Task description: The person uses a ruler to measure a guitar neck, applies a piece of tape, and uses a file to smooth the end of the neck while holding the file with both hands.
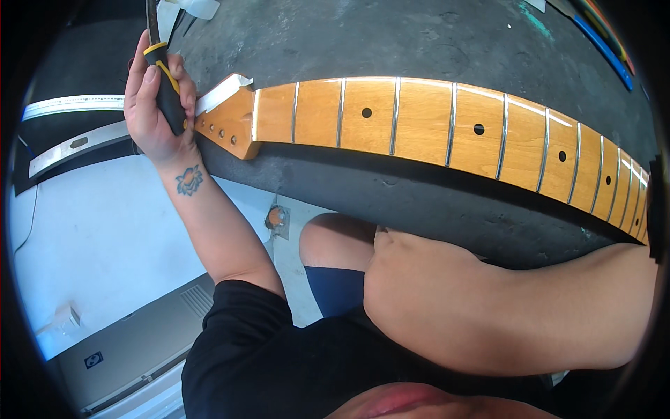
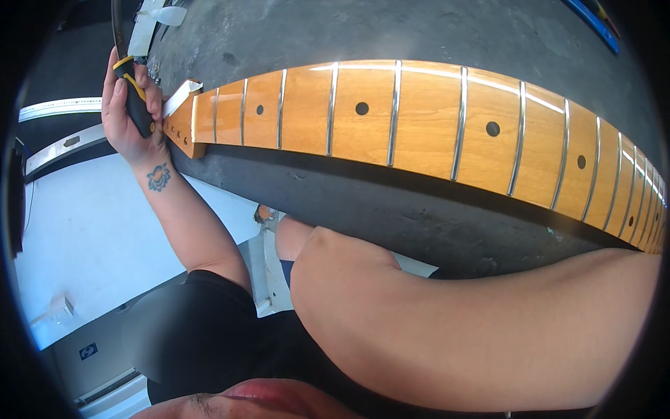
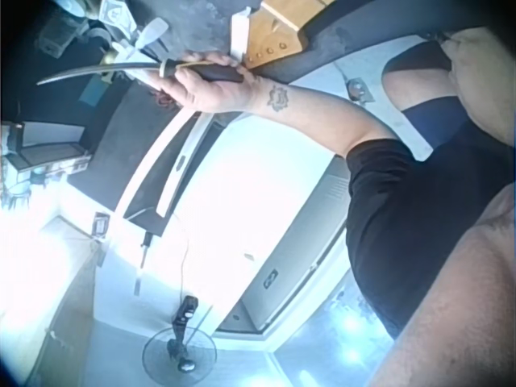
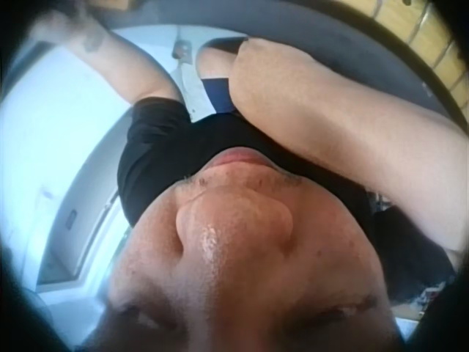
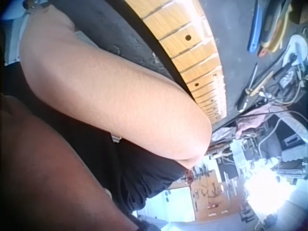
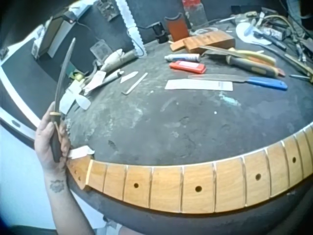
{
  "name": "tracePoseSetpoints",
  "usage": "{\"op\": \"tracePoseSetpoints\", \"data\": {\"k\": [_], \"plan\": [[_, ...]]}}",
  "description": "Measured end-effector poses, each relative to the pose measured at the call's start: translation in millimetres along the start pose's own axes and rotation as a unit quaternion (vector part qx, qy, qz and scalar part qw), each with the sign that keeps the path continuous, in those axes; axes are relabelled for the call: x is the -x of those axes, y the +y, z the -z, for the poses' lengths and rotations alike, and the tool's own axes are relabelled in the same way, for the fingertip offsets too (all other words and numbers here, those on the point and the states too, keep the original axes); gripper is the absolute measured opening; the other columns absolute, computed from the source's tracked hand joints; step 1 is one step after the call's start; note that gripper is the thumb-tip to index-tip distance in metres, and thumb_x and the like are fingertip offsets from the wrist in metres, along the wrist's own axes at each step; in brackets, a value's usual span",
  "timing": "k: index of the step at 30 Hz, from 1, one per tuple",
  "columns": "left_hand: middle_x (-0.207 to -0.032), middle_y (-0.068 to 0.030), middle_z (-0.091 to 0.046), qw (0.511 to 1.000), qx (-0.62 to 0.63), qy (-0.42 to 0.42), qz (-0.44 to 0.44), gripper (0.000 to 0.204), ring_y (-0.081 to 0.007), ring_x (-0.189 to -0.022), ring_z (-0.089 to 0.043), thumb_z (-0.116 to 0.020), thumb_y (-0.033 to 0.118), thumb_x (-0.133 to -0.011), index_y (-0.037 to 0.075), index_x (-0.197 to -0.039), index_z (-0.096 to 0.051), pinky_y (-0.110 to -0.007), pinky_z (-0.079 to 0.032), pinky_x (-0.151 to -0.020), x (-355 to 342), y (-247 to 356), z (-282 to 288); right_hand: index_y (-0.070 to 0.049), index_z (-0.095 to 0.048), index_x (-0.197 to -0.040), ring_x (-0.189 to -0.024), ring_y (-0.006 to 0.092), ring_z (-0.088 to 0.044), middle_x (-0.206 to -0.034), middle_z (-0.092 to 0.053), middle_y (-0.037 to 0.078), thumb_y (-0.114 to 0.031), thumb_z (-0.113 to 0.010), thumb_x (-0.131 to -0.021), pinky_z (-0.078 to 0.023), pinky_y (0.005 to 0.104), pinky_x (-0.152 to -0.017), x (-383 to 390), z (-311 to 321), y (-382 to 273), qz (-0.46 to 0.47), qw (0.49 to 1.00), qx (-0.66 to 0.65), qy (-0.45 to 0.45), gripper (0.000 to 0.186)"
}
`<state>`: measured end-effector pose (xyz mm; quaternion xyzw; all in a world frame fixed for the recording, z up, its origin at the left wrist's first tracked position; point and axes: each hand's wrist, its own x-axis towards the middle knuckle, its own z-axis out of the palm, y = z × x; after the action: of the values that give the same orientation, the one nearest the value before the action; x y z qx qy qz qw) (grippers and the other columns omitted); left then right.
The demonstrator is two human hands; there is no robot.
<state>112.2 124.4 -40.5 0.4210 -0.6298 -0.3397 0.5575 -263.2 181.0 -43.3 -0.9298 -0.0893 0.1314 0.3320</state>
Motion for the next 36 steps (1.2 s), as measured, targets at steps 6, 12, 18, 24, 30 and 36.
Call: {"op": "tracePoseSetpoints", "data": {"k": [6, 12, 18, 24, 30, 36], "plan": [[-0.106, -0.0193, -0.061, 1.000, -0.007, 0.006, 0.002, 0.057, -0.0145, -0.063, -0.056, -0.048, 0.014, -0.114, -0.008, -0.166, -0.044, -0.024, -0.045, -0.047, -0.2, 0.1, -0.8, 0.004, -0.083, -0.095, -0.106, 0.0375, -0.076, -0.101, -0.079, 0.028, -0.008, -0.069, -0.089, -0.057, 0.0448, -0.107, -1.7, -4.8, -3.4, -0.006, 1.000, 0.003, 0.028, 0.019], [-0.102, -0.0196, -0.069, 0.999, 0.017, 0.041, -0.006, 0.054, -0.0145, -0.056, -0.057, -0.053, 0.011, -0.113, -0.006, -0.164, -0.052, -0.024, -0.044, -0.048, 1.7, 6.3, 1.6, 0.004, -0.082, -0.094, -0.105, 0.0365, -0.077, -0.099, -0.080, 0.025, -0.010, -0.071, -0.090, -0.056, 0.0454, -0.109, -11.6, -3.1, -9.5, 0.008, 0.993, 0.018, 0.116, 0.019], [-0.090, -0.0100, -0.071, 0.996, 0.055, 0.068, -0.013, 0.052, -0.0118, -0.051, -0.059, -0.060, 0.008, -0.110, -0.005, -0.161, -0.056, -0.023, -0.047, -0.044, 0.4, -4.3, -4.8, -0.002, -0.071, -0.136, -0.136, 0.0340, -0.066, -0.144, -0.070, 0.015, -0.019, -0.074, -0.093, -0.050, 0.0532, -0.118, -34.3, 6.7, 4.7, -0.078, 0.870, 0.232, 0.429, 0.046], [-0.088, -0.0074, -0.073, 0.996, 0.060, 0.066, 0.017, 0.051, -0.0100, -0.051, -0.059, -0.063, 0.010, -0.110, -0.001, -0.160, -0.060, -0.023, -0.046, -0.045, 0.8, 5.0, 1.2, -0.003, -0.051, -0.164, -0.156, 0.0395, -0.051, -0.172, -0.052, 0.014, -0.036, -0.088, -0.091, -0.041, 0.0584, -0.128, -50.9, 25.2, -3.5, -0.244, 0.846, 0.324, 0.346, 0.088], [-0.087, -0.0033, -0.072, 0.994, 0.078, 0.075, 0.027, 0.052, -0.0081, -0.051, -0.058, -0.066, 0.011, -0.109, 0.001, -0.160, -0.062, -0.023, -0.045, -0.045, -0.6, 1.0, 2.5, -0.002, -0.054, -0.163, -0.152, 0.0388, -0.056, -0.168, -0.056, 0.016, -0.043, -0.090, -0.090, -0.046, 0.0582, -0.125, -50.7, 30.3, -1.2, -0.261, 0.841, 0.290, 0.375, 0.091], [-0.086, -0.0019, -0.070, 0.992, 0.082, 0.080, 0.044, 0.053, -0.0084, -0.052, -0.057, -0.065, 0.011, -0.109, 0.001, -0.161, -0.060, -0.023, -0.044, -0.046, -1.0, -4.4, 0.1, -0.003, -0.056, -0.163, -0.160, 0.0386, -0.047, -0.167, -0.057, 0.015, -0.047, -0.086, -0.093, -0.039, 0.0596, -0.131, -44.7, 27.4, -0.6, -0.205, 0.849, 0.355, 0.334, 0.088]]}}
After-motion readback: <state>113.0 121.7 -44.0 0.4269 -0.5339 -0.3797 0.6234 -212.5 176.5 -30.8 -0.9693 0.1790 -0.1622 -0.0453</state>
